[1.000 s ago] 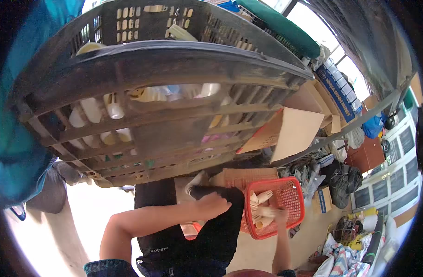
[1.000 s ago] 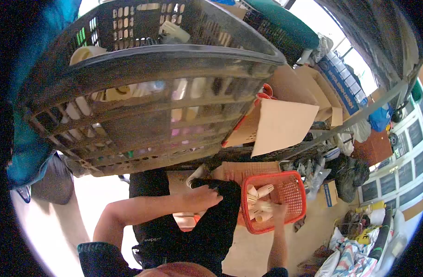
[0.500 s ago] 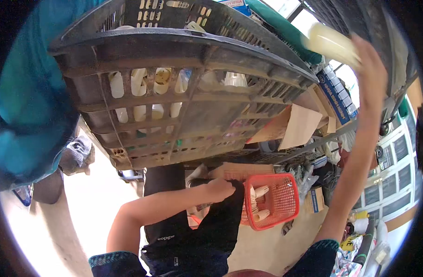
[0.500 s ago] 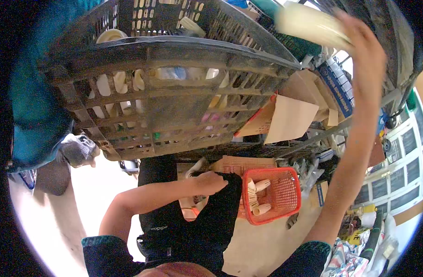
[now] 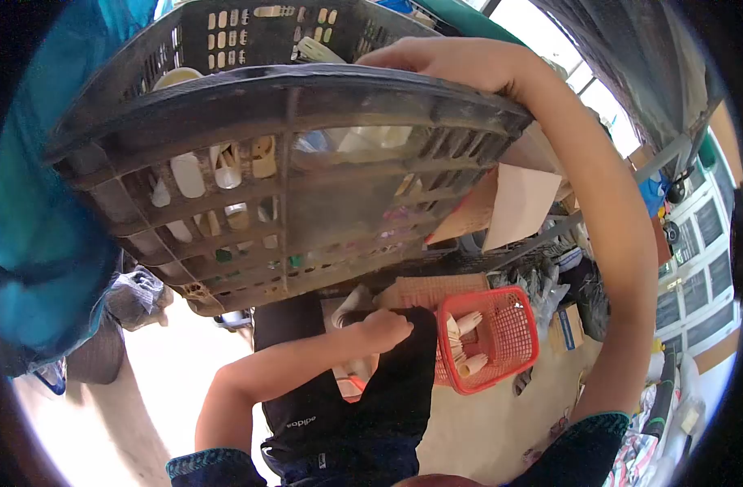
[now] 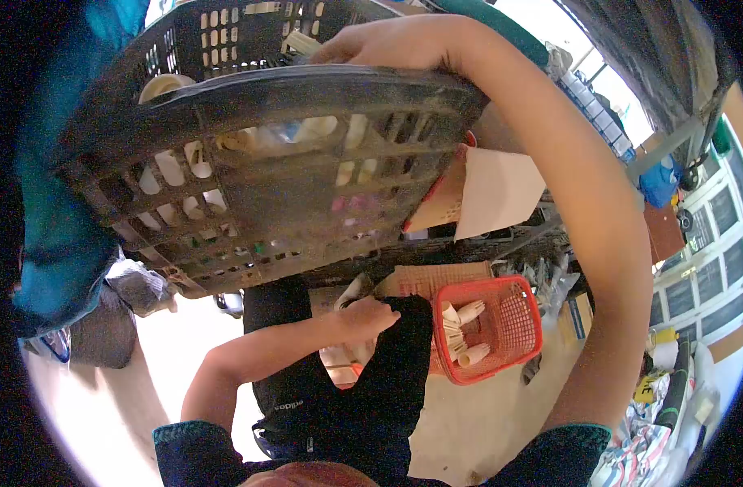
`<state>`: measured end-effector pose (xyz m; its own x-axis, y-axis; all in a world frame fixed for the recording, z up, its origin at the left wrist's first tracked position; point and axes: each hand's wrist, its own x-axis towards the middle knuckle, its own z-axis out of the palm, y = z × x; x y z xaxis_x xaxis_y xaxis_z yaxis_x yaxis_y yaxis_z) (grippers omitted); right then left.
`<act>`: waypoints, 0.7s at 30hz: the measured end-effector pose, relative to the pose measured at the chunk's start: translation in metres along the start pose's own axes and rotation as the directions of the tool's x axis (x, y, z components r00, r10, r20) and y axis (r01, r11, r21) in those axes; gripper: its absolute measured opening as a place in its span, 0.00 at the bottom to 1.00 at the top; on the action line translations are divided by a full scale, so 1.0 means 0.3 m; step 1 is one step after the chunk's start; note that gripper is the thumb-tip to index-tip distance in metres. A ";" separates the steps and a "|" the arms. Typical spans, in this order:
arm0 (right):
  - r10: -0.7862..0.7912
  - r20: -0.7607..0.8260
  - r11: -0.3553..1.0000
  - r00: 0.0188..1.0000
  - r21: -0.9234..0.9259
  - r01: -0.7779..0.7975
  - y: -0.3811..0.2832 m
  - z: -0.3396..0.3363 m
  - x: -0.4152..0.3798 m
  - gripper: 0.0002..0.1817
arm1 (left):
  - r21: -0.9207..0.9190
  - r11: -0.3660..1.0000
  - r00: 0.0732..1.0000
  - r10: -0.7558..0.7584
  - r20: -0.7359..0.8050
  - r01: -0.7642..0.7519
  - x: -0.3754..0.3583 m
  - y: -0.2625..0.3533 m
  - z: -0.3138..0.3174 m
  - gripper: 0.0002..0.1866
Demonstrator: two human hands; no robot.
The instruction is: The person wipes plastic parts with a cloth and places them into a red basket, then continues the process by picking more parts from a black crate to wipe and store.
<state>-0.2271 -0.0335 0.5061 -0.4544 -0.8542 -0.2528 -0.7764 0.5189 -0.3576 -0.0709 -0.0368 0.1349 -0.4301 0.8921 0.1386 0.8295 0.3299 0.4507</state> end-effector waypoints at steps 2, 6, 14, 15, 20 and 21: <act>0.086 -0.083 0.996 0.993 0.021 -0.084 -0.039 -0.013 -0.021 0.25 | 0.010 0.999 0.998 -0.038 0.044 0.038 0.006 0.013 -0.013 0.08; 0.234 -0.161 0.877 0.959 -0.391 -0.279 -0.087 -0.022 -0.024 0.25 | 0.018 1.000 0.998 -0.009 0.059 0.008 0.015 0.003 -0.002 0.08; 0.119 -0.134 0.977 0.984 -0.163 -0.140 -0.088 -0.013 -0.030 0.18 | 0.047 0.999 0.998 -0.027 0.056 0.025 0.000 -0.008 0.010 0.10; 0.089 -0.308 0.942 0.947 -0.282 -0.180 -0.077 -0.030 -0.029 0.19 | 0.048 0.999 0.998 -0.028 0.063 0.025 -0.002 -0.006 0.002 0.10; -0.355 -0.917 0.919 0.181 -0.377 -0.113 -0.053 -0.002 -0.187 0.19 | 0.101 0.995 0.996 -0.033 0.084 0.024 -0.013 -0.010 -0.009 0.18; -0.188 -0.980 0.910 0.069 -0.200 -0.364 0.077 0.031 -0.349 0.15 | 0.105 0.994 0.996 -0.034 0.087 0.025 -0.019 -0.011 -0.016 0.18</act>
<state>-0.1933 0.0684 0.5161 -0.3130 -0.1894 0.9307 -0.6285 0.7759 -0.0535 -0.0728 -0.0443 0.1367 -0.4253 0.9039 0.0457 0.8513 0.3824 0.3593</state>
